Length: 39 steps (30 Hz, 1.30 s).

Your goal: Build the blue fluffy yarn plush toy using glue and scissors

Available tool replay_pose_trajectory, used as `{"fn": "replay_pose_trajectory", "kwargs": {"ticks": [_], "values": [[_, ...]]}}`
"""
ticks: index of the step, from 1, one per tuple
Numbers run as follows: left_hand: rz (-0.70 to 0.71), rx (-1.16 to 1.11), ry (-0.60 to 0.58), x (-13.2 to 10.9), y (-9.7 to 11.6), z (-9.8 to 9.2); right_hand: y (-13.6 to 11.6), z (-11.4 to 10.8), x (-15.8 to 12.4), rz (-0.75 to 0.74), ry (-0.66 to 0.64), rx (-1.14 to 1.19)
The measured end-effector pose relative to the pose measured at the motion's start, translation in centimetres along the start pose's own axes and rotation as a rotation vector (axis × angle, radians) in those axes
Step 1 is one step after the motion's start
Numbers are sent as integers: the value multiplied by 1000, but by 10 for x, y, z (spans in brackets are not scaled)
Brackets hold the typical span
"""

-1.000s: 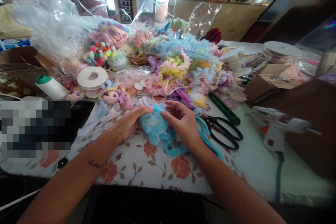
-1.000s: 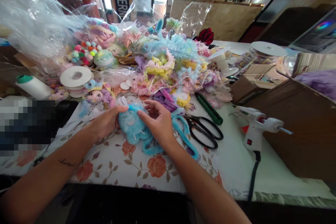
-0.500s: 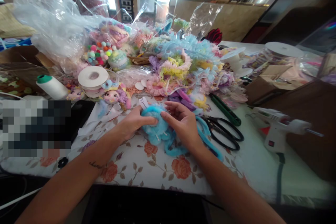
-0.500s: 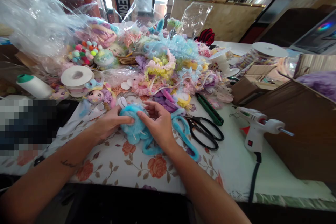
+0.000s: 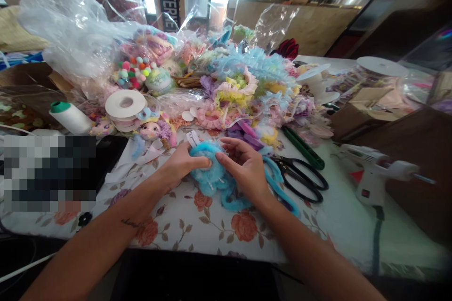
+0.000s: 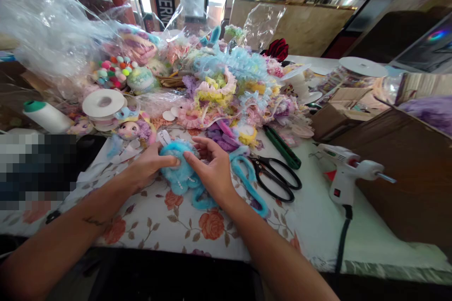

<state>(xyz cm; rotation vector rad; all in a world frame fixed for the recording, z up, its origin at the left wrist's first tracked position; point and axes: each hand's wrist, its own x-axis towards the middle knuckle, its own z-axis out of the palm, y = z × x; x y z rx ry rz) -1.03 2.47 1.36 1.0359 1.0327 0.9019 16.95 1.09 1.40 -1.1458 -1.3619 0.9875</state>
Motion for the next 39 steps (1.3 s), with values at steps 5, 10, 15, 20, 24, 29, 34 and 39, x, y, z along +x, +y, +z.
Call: {"fn": "replay_pose_trajectory", "kwargs": {"ticks": [5, 10, 15, 20, 24, 29, 34, 39], "values": [[3, -23, -20, -3, 4, 2, -2, -4, 3, -22, -8, 6], [42, -14, -15, -4, 4, 2, -2, -6, 5, -21, -5, 29], [121, -20, -45, 0, -1, 0, 3, -5, 4, 20, -10, 58], [68, -61, -16, -1, 1, 1, 5, -5, 6, 58, 16, 90], [109, -14, -75, -1, 2, -1, 4, -5, 6, 50, 17, 78], [86, 48, -39, 0, 3, -2, 3, -4, 4, 37, 2, 53], [54, 69, -15, -2, 5, -1, 1, -3, 5, 51, -12, 40], [87, 53, -51, -2, 5, 0, 1, -3, 3, 54, -21, 39]]}}
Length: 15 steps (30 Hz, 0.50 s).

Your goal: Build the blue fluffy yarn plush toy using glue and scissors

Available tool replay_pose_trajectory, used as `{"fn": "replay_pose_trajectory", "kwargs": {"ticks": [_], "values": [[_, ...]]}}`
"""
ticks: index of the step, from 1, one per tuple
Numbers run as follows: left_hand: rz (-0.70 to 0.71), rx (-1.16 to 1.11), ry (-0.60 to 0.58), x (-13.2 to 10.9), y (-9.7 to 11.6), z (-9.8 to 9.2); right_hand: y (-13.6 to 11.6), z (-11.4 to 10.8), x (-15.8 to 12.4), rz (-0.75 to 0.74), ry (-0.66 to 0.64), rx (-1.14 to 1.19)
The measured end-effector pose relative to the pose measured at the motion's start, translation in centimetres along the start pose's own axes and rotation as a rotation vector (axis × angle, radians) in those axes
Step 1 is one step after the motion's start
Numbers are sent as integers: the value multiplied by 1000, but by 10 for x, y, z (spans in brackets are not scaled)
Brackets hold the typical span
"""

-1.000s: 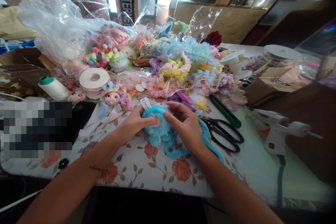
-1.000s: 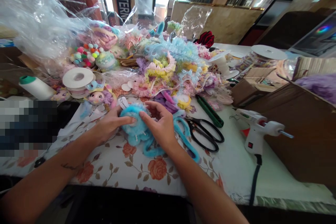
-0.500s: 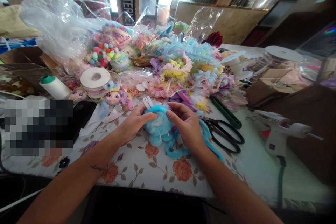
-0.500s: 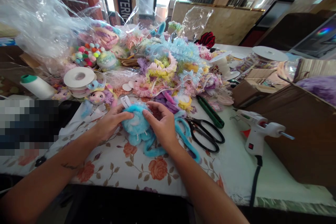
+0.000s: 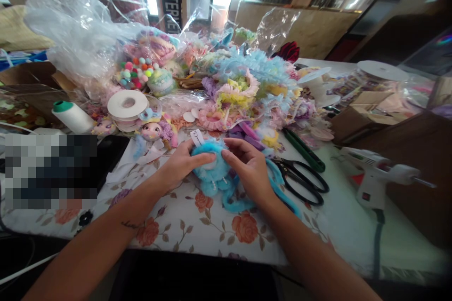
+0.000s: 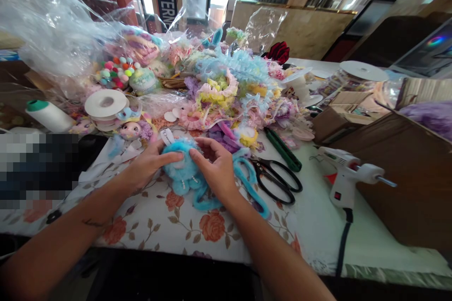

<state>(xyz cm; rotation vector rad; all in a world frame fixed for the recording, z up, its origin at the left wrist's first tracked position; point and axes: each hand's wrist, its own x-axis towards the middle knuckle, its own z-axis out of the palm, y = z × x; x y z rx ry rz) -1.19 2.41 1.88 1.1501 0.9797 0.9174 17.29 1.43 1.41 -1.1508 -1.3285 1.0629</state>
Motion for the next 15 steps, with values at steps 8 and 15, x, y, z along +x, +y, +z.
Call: {"fn": "replay_pose_trajectory", "kwargs": {"ticks": [8, 15], "values": [[2, 21, 3, 1, -4, -3, 1, 0, 0, 7, 5, 2], [16, 28, 0, 1, -2, -3, -1, -1, -1, 2, 7, -29]]}}
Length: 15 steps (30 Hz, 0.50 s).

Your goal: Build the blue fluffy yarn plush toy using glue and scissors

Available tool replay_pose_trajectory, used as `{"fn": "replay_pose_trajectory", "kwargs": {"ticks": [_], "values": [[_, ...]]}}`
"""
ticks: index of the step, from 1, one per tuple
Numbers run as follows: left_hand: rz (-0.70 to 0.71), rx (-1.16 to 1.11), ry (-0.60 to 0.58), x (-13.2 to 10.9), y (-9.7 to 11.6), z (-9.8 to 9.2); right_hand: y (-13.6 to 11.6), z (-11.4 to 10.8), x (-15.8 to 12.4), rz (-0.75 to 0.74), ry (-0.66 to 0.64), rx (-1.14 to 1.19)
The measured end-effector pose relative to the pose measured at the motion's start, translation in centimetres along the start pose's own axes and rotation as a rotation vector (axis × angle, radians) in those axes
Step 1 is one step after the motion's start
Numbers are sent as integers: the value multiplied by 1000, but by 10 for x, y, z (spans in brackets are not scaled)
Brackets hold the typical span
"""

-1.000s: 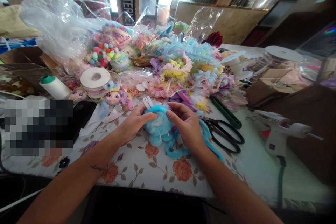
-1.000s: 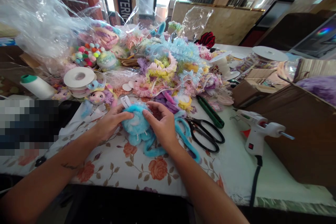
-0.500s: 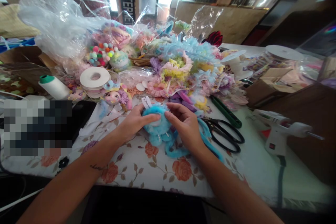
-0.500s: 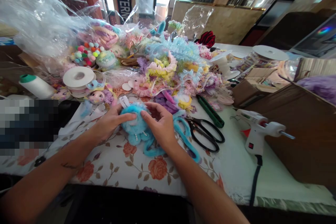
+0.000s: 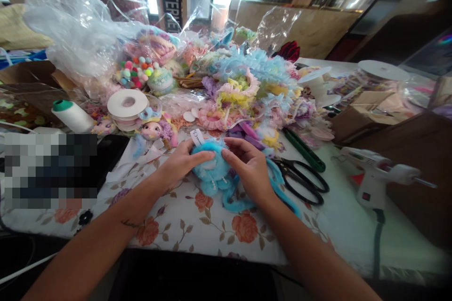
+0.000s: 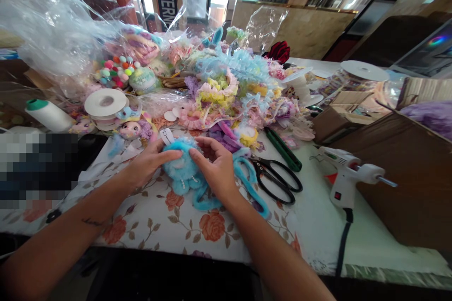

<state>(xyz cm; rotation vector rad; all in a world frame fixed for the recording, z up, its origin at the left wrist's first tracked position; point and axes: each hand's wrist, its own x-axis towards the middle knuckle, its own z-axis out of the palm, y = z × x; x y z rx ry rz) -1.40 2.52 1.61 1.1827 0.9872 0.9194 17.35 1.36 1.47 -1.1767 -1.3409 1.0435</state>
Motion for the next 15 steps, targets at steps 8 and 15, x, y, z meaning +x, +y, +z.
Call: {"fn": "replay_pose_trajectory", "kwargs": {"ticks": [8, 15], "values": [[-20, 122, 41, -1, 1, 0, -5, 1, -2, -93, 11, -102], [3, 144, 61, -1, 0, 5, -5, 4, -4, -137, -4, -244]]}}
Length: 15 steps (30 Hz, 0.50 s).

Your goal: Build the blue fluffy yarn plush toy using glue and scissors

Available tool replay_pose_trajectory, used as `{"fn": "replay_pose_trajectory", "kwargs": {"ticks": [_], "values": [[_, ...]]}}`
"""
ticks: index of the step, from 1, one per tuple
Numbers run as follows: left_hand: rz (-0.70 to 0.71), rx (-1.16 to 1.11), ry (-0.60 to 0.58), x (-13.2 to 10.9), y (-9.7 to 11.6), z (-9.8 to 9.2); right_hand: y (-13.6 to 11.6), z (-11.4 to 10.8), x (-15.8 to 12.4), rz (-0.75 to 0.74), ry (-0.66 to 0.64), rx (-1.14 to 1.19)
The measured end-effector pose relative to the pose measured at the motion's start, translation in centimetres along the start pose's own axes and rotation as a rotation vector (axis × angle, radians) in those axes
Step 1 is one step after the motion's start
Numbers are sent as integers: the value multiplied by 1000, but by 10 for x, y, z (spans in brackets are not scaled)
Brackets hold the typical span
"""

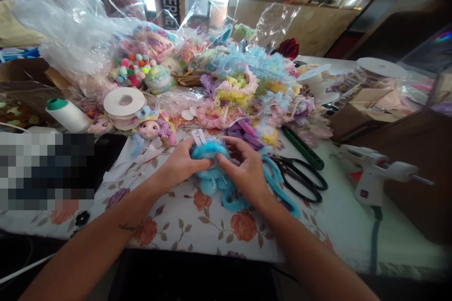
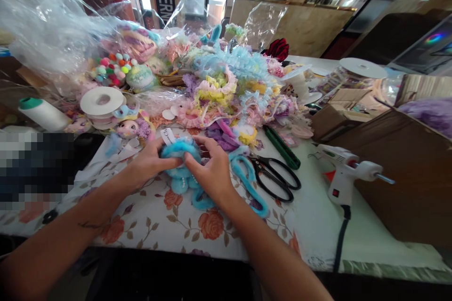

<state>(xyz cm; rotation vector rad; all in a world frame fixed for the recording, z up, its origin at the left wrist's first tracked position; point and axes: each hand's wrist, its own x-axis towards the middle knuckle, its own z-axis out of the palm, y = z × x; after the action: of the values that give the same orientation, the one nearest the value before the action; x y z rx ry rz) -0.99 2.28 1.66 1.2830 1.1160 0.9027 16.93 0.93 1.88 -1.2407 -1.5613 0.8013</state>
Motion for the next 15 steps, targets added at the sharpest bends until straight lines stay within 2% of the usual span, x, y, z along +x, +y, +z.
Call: {"fn": "replay_pose_trajectory", "kwargs": {"ticks": [9, 15], "values": [[22, 8, -51, 0, 1, -4, 2, 0, 0, 47, -11, 55], [17, 50, 8, 0, 2, -3, 2, 1, -1, 58, -11, 78]]}}
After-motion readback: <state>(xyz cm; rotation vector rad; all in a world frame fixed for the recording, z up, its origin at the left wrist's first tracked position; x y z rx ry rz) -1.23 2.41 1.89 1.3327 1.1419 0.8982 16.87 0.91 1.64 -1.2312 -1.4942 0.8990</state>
